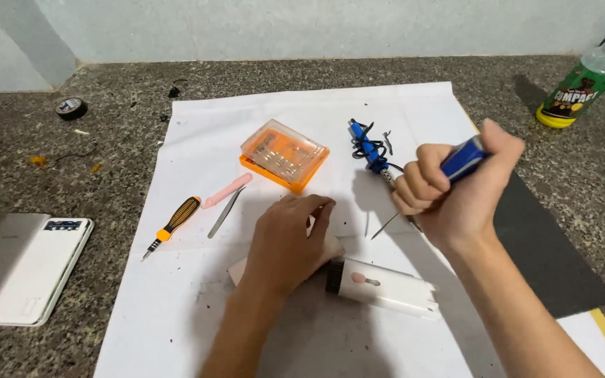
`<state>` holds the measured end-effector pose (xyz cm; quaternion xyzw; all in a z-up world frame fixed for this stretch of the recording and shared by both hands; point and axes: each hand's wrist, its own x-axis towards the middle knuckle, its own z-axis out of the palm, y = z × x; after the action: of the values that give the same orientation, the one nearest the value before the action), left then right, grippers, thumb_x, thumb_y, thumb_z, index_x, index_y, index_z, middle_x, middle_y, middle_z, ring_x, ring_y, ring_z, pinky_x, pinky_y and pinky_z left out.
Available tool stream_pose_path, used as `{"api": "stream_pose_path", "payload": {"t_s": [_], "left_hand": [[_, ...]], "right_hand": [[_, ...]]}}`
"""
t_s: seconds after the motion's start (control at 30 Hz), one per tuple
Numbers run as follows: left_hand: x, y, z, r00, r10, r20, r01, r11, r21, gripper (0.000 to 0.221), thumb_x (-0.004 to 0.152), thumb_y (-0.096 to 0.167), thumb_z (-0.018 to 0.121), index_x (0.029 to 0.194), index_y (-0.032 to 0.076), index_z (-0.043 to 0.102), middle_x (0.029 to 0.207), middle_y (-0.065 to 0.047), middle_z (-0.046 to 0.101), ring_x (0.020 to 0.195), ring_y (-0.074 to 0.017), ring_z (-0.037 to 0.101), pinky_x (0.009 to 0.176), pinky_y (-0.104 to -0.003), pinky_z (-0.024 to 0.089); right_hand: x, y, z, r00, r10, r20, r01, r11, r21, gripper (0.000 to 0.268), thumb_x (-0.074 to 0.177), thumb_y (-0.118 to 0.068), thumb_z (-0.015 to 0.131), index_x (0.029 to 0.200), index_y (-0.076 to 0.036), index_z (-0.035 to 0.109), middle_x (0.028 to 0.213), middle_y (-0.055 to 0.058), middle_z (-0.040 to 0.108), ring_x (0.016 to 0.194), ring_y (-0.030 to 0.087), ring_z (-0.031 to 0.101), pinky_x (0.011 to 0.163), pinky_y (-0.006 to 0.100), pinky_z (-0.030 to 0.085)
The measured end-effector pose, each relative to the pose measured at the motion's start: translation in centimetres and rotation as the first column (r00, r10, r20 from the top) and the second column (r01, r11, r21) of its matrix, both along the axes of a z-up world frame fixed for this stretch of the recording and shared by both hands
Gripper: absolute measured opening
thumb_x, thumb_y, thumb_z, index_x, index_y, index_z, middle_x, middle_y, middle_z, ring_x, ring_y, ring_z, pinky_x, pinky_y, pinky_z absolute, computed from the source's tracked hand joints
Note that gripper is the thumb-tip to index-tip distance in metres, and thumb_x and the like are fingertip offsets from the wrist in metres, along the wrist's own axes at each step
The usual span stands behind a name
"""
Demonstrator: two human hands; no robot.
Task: Sanding the surfaces of a device casing to smooth it and using a screwdriver to adjust the parts.
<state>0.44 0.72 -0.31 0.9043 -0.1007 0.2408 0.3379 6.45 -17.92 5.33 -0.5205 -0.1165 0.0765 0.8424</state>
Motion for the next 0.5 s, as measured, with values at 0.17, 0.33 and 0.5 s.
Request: {"api": "stream_pose_path", "payload": {"t_s": [0.17,0.33,0.5], "left_hand": [[-0.3,-0.3,-0.7,1.000,0.018,0.006,-0.018,0.999,-0.036,0.016,0.098,0.014,0.064,0.102,0.006,0.078,0.070,-0.010,0.074,0.068,-0.0245,0.071,0.068,-0.036,0.058],[-0.1,-1.1,-1.9,0.999,0.031,0.023,-0.032,0.999,0.037,0.015,0.097,0.017,0.067,0.099,0.008,0.079,0.067,-0.007,0.073,0.066,-0.0222,0.071,0.068,-0.033,0.059],[-0.3,-1.8,-2.8,0.999,-0.042,0.015,0.044,0.976,-0.216,0.012,0.097,0.011,0.063,0.092,0.006,0.073,0.066,-0.011,0.068,0.065,-0.0225,0.068,0.065,-0.034,0.055]], "right_hand": [[1.6,-0.5,-2.5,0.994,0.111,-0.006,-0.111,0.992,-0.061,0.063,0.080,-0.076,0.026,0.051,-0.020,0.022,0.047,-0.003,0.010,0.040,0.013,0.006,0.038,0.031,0.008],[0.9,0.4,-1.7,0.954,0.281,0.106,-0.262,0.951,-0.165,0.060,0.088,-0.060,0.025,0.047,-0.017,0.026,0.042,0.005,0.019,0.036,0.017,0.016,0.034,0.031,0.015],[-1.3,3.0,-0.2,0.942,0.268,0.203,-0.225,0.951,-0.214,0.047,0.087,-0.038,0.031,0.047,-0.012,0.029,0.044,0.006,0.026,0.041,0.016,0.020,0.040,0.031,0.018]]}}
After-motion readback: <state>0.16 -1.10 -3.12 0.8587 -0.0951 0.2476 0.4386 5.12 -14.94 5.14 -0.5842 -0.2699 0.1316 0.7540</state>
